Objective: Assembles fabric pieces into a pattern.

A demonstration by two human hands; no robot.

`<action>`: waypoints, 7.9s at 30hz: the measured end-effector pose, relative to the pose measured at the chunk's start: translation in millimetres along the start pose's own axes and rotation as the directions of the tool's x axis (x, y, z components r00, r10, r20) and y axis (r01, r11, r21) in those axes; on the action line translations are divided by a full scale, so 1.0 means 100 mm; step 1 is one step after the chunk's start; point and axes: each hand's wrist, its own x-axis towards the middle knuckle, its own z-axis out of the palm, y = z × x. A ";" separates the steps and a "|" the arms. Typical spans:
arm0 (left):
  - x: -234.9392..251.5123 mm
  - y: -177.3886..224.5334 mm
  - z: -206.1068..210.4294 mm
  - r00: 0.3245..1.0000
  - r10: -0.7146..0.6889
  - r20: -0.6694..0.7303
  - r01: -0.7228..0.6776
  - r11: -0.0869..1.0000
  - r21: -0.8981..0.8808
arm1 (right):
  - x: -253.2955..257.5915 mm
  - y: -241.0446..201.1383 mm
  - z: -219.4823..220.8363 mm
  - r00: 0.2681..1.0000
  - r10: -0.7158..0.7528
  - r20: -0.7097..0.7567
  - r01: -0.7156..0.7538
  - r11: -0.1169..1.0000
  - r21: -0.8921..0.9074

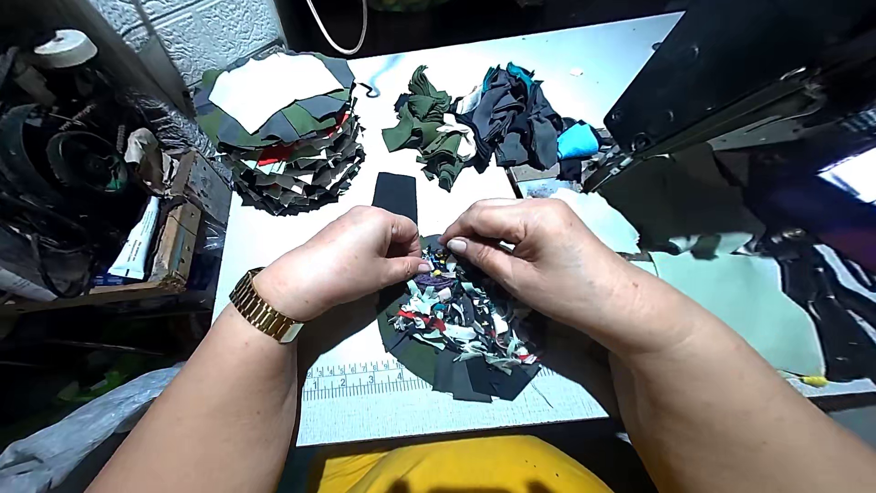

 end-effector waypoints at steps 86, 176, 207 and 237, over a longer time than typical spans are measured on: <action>-0.04 -0.05 -0.04 0.997 0.050 -0.059 -0.039 0.985 0.170 | -0.07 0.04 0.06 0.998 0.029 0.052 -0.024 0.994 -0.105; -0.18 0.08 -0.22 0.981 -0.011 0.195 0.027 0.997 -0.078 | -0.14 -0.19 0.16 0.966 -0.189 0.175 0.173 0.979 0.105; -0.26 0.06 -0.34 0.988 -0.045 0.148 0.046 0.999 -0.004 | -0.11 -0.17 0.13 0.988 -0.133 0.078 0.139 0.988 -0.071; -0.16 -0.05 -0.23 0.996 -0.016 0.084 0.012 0.999 0.043 | -0.03 -0.17 0.32 0.987 -0.153 0.039 0.158 0.963 -0.217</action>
